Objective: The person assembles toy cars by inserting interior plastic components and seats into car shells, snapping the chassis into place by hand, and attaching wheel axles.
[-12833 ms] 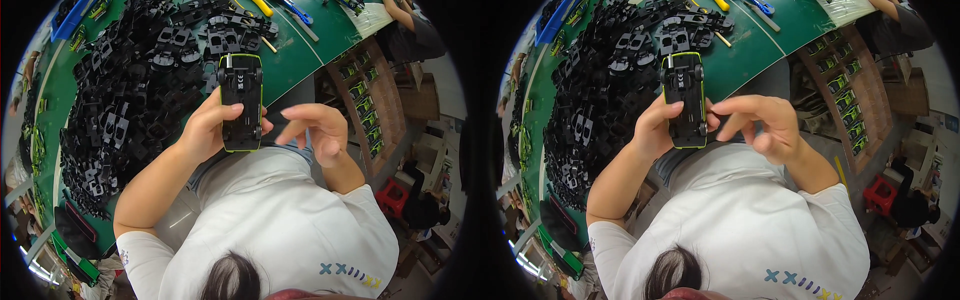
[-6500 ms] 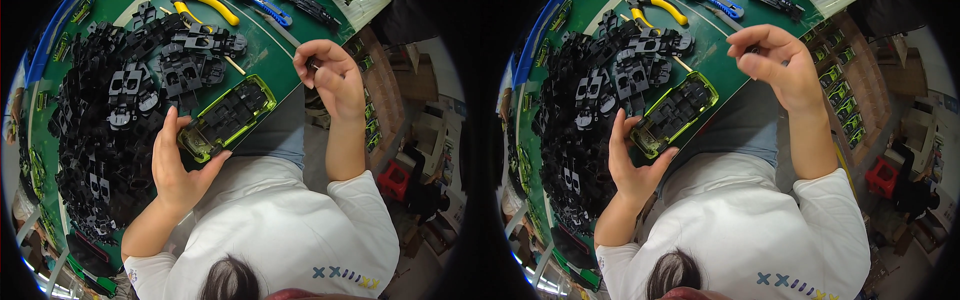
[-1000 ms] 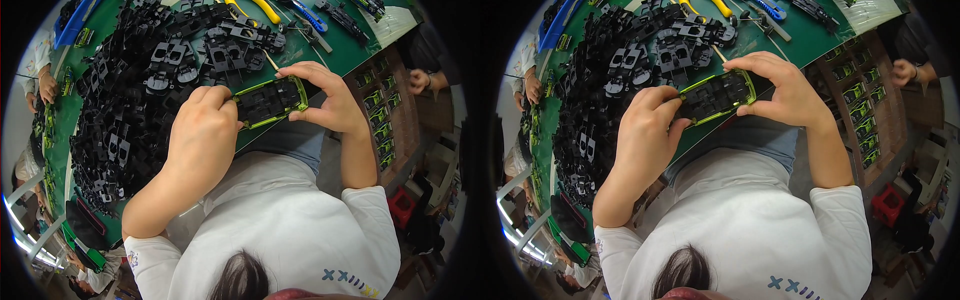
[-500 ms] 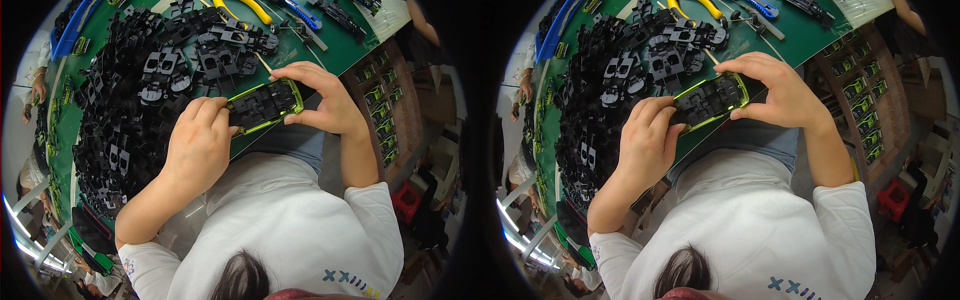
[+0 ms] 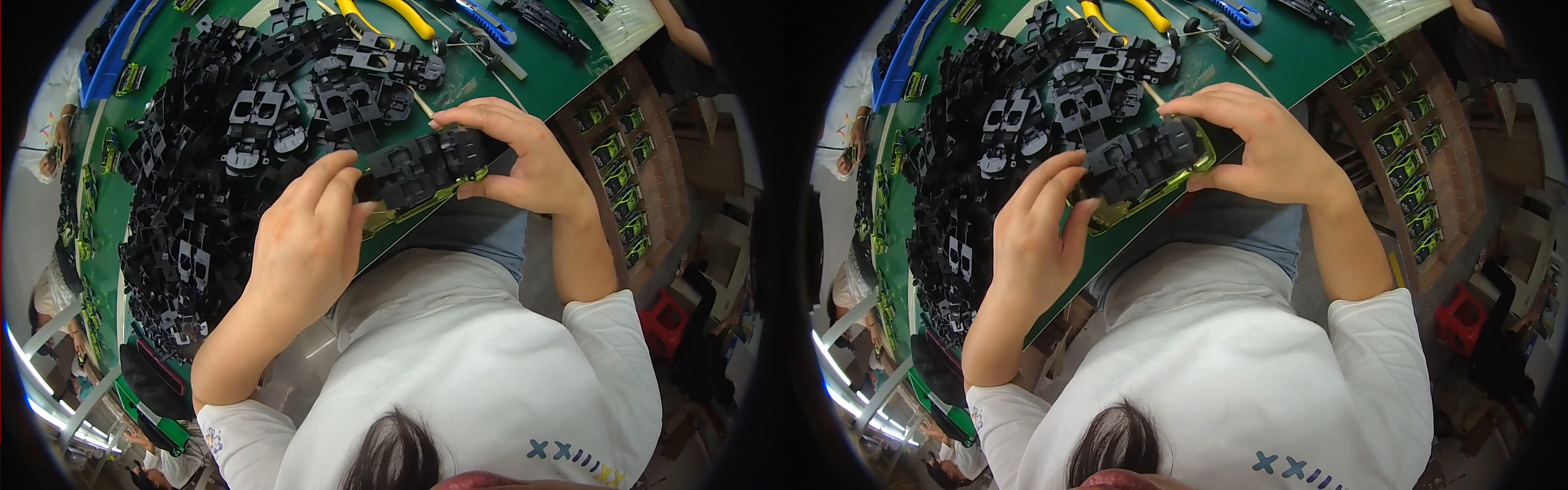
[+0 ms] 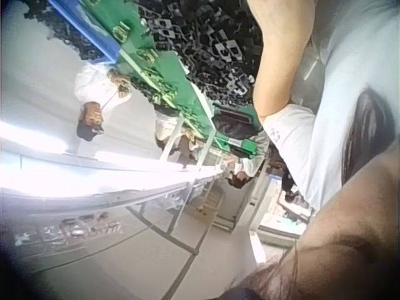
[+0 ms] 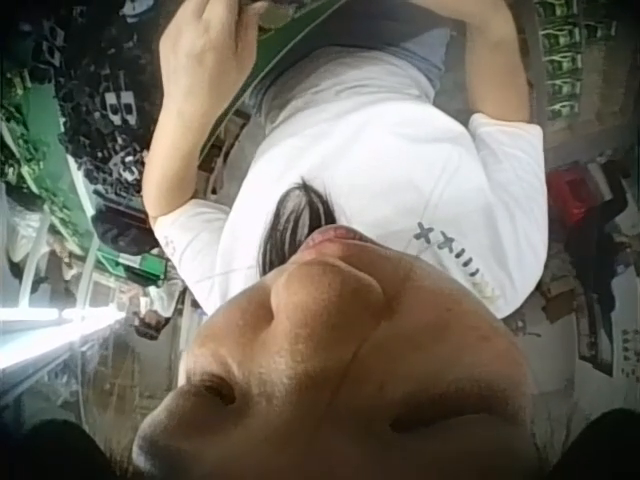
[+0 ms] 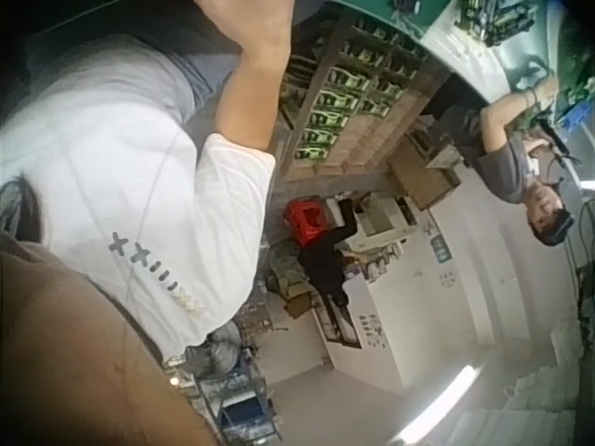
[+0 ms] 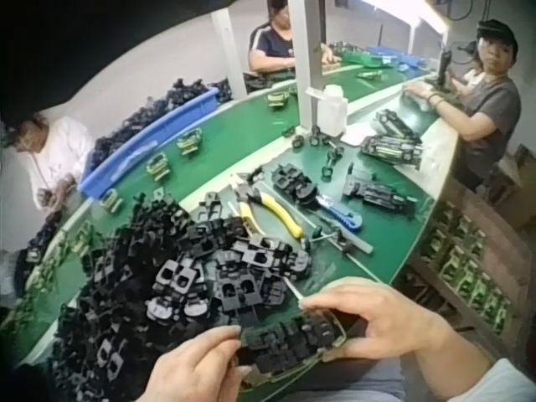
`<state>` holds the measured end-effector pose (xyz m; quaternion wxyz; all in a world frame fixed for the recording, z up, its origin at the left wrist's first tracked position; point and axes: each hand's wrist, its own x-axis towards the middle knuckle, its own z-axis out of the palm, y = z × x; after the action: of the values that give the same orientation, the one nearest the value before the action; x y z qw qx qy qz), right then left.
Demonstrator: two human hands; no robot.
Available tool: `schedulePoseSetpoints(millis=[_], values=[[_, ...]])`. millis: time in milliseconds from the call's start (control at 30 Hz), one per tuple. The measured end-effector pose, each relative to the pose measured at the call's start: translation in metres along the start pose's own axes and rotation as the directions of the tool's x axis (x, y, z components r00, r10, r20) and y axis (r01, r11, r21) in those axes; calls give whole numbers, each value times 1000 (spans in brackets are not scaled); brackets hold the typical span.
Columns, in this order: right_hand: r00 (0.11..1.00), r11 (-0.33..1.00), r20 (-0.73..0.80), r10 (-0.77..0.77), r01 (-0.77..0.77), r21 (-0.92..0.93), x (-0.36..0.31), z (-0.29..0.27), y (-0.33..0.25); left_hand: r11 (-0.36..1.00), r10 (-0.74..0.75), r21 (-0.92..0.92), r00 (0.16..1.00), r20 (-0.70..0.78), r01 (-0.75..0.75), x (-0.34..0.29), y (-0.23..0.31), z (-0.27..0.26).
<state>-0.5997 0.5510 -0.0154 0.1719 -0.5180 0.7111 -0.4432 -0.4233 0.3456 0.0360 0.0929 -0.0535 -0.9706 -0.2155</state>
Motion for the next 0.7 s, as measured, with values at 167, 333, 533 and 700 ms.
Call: schedulePoseSetpoints(millis=[167,333,533,700], values=[[999,1000,-40,1,-1,8,-5,2,-2,997,-82,-11,994,-72,81,-2,-2,-3],[997,999,-69,-30,32,22,-6,5,-1,971,-237,-90,930,-282,221,-9,-6,-9],[993,998,-102,-57,53,-42,-5,1,-6,955,-288,-160,905,-314,248,-14,-6,0],[956,991,-288,-59,91,99,-12,-4,-11,967,-246,-154,909,-336,205,-13,-6,3]])
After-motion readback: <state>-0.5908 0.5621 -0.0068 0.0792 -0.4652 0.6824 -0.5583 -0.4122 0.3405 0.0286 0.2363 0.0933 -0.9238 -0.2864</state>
